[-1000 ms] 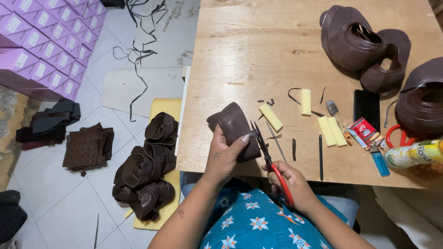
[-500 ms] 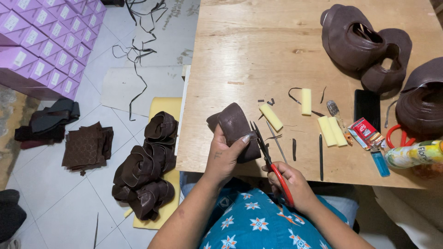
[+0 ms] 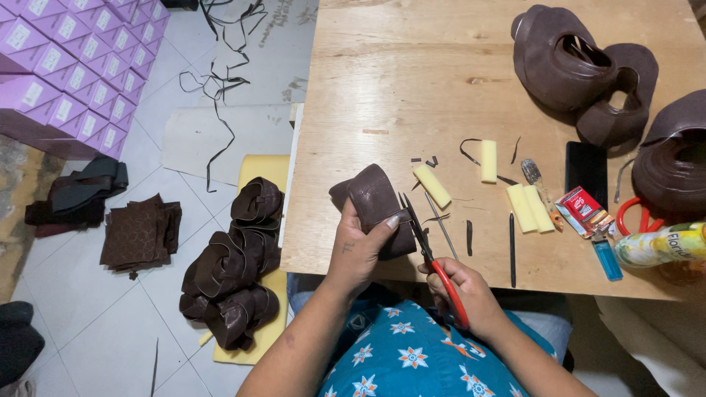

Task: The person trims excess material from brown shoe parts using shears. They handle multiple pieces one at a time, cutting along edges and occasionally turning the parts over to access different sides. Finished pieces are placed on the table.

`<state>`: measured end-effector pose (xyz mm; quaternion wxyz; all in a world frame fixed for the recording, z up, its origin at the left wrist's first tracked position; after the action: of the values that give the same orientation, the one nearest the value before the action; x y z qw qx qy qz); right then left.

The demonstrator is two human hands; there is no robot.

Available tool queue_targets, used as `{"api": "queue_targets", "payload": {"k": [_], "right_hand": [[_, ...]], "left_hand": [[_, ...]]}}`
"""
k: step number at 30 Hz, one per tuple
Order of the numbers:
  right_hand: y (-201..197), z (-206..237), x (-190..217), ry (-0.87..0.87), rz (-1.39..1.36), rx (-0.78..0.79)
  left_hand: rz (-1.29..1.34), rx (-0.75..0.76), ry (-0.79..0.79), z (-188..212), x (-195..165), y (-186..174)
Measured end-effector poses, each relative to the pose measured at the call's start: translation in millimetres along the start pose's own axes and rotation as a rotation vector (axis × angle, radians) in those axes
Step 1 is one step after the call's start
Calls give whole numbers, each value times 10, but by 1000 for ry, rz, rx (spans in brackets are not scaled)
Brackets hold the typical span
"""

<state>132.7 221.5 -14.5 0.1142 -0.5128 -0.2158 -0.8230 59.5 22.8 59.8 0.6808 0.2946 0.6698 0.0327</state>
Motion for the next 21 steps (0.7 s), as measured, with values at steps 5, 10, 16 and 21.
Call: {"api": "queue_targets", "payload": {"k": [5, 10, 16, 21], "right_hand": [[-1, -3, -4, -9, 10, 2], [-6, 2, 1, -3, 11, 4], [-5, -7, -23, 15, -18, -1], [-134, -136, 85, 51, 66, 0]], "left_hand": [[16, 6, 2, 3, -20, 10], [7, 6, 5, -1, -43, 18], [-11, -12, -26, 4, -47, 17], [44, 30, 37, -128, -69, -4]]}}
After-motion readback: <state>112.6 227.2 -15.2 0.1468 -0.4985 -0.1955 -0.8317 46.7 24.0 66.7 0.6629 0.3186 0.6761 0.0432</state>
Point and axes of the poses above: each hand's wrist, its own z-axis away from the middle knuckle, its own y-axis out of the palm, x = y × z, the point moved 3 cm from there along -z, towards the middle knuckle, and after that the axes turned 15 degrees about x, right-handed, at the moved point
